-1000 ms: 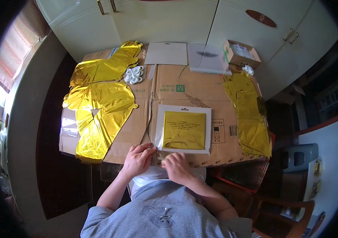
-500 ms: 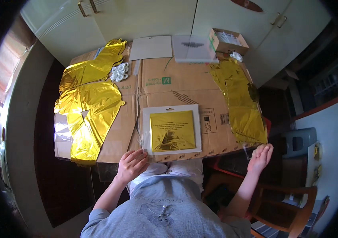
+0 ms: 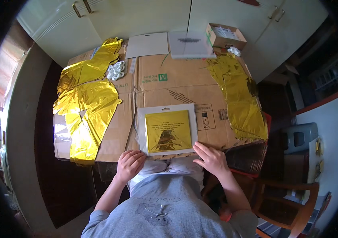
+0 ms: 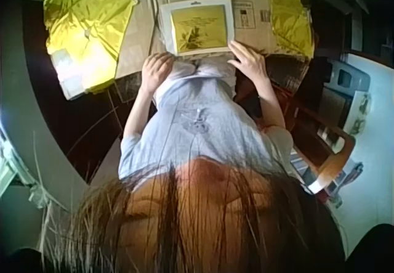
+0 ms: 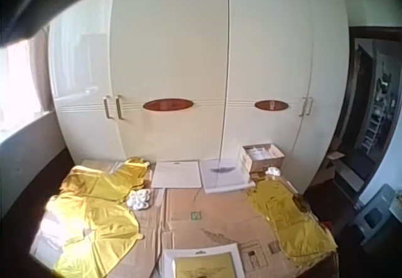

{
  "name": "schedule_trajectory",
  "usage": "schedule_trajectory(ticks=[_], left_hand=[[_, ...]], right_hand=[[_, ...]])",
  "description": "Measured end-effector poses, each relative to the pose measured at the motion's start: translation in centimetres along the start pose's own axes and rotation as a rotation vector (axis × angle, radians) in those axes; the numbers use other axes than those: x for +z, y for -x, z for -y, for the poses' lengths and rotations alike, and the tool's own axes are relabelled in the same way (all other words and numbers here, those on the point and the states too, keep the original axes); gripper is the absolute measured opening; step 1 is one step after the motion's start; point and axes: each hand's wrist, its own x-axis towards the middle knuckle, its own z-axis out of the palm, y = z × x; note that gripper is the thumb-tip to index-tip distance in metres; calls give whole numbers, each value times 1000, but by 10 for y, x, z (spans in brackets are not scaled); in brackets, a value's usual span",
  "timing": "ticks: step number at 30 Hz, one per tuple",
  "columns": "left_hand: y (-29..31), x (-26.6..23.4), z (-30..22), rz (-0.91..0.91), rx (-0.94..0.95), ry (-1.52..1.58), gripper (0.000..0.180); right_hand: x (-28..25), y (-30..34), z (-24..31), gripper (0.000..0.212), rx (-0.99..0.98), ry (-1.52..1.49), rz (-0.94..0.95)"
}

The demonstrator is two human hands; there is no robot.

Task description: Folding and preparing gold-colored foil bags on a workbench for packaging.

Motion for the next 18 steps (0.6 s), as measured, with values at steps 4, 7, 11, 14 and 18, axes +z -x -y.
schedule_trajectory(ticks=[4, 7, 11, 14, 18], left_hand=[[4, 3, 4, -22, -22, 11, 16], [4, 4, 1, -53, -72, -8, 16], [6, 10, 0, -102, -122, -36, 17], [7, 13, -1, -114, -153, -50, 20], [4, 19, -4, -169, -228, -41, 20]], right_hand=[[6, 1, 4, 52, 25, 5, -93], [11, -1, 6, 45, 36, 10, -175], [16, -5, 11, 37, 92, -20, -267], [23, -3, 13, 33, 143, -46, -316], [30, -5, 14, 24, 152, -36, -392]])
